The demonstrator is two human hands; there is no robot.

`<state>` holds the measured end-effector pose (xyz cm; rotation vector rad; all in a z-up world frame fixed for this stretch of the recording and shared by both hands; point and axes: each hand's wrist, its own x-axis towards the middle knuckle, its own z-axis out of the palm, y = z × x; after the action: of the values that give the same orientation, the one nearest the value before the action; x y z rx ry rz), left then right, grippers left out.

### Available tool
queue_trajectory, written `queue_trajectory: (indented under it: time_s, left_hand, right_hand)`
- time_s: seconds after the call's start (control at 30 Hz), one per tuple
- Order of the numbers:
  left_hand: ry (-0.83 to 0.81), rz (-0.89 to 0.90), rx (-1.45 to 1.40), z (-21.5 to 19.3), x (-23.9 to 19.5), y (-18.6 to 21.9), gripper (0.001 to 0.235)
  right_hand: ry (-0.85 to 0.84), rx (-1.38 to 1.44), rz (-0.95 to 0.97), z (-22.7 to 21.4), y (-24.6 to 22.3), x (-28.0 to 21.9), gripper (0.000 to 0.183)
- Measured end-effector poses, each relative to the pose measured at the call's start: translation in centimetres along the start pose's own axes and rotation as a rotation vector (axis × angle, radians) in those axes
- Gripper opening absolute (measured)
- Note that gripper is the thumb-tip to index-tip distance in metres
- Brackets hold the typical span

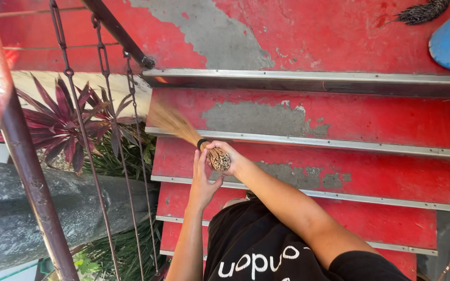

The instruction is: Sweeping the outdoor stairs and floor area using a stick broom.

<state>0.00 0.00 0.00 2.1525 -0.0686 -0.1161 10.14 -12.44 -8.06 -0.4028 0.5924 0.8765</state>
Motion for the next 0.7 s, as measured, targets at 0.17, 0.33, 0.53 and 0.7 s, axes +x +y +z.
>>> queue_trajectory:
  time_s: [0.17, 0.33, 0.53, 0.7]
  left_hand:
    - [-0.072, -0.036, -0.013, 1.3, 1.7, -2.7, 0.118]
    - [-0.094, -0.013, -0.024, 2.0, 3.5, -1.8, 0.107]
    - [0.014, 0.181, 0.097, 2.0, 3.7, -3.9, 0.109]
    - [0.023, 0.171, 0.165, 2.3, 6.9, -4.3, 0.106]
  right_hand:
    - [0.031, -0.075, 0.025, 0.2, -0.1, -4.9, 0.027]
    - [0.011, 0.012, 0.004, 0.2, -1.8, -3.5, 0.019]
    - [0.011, -0.056, 0.070, 1.2, -0.2, -6.7, 0.035]
    - [-0.055, 0.255, -0.015, 1.5, -2.1, -3.6, 0.026]
